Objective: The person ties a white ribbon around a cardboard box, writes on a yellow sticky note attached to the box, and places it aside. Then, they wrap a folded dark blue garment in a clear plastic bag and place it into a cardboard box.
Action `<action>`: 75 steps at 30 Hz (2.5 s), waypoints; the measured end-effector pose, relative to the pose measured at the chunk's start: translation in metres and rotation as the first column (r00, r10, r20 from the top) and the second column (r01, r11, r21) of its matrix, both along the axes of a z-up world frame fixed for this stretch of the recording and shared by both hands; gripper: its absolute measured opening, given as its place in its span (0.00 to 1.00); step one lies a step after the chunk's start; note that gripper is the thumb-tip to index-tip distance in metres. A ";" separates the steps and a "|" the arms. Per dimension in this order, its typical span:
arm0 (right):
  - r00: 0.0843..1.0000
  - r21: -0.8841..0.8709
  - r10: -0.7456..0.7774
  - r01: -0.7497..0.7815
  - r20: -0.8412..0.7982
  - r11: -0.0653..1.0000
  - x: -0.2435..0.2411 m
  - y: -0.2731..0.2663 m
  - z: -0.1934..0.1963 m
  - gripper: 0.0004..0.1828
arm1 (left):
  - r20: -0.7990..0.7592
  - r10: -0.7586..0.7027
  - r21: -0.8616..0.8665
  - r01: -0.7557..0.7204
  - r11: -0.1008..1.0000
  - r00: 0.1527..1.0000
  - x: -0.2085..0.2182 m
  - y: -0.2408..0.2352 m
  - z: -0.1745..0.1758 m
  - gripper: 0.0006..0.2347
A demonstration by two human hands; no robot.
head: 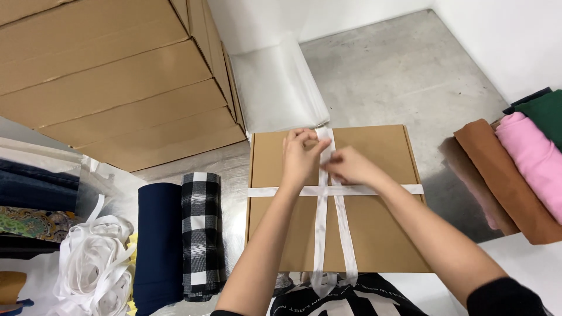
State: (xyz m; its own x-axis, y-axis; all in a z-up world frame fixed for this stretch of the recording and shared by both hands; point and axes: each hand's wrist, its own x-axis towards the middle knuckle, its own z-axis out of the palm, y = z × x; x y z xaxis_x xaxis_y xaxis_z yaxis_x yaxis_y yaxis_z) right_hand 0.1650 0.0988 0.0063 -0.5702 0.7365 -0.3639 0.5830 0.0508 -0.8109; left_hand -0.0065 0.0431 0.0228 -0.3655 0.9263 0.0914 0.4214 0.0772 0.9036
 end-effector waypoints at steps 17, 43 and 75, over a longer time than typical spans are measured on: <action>0.988 -0.111 -0.040 0.023 -0.151 0.994 0.011 0.017 0.059 0.20 | 0.154 -0.061 -0.123 0.080 0.989 0.986 -0.004 0.047 -0.056 0.10; 0.948 0.209 -0.222 0.270 -0.227 0.940 -0.003 0.026 -0.053 0.06 | -0.511 0.006 -0.113 -0.074 0.991 0.859 0.094 -0.131 -0.028 0.11; 0.920 0.120 -0.361 0.380 -0.153 0.917 -0.016 0.024 -0.038 0.09 | 0.584 0.093 -0.314 0.119 0.942 0.807 0.090 -0.125 -0.037 0.11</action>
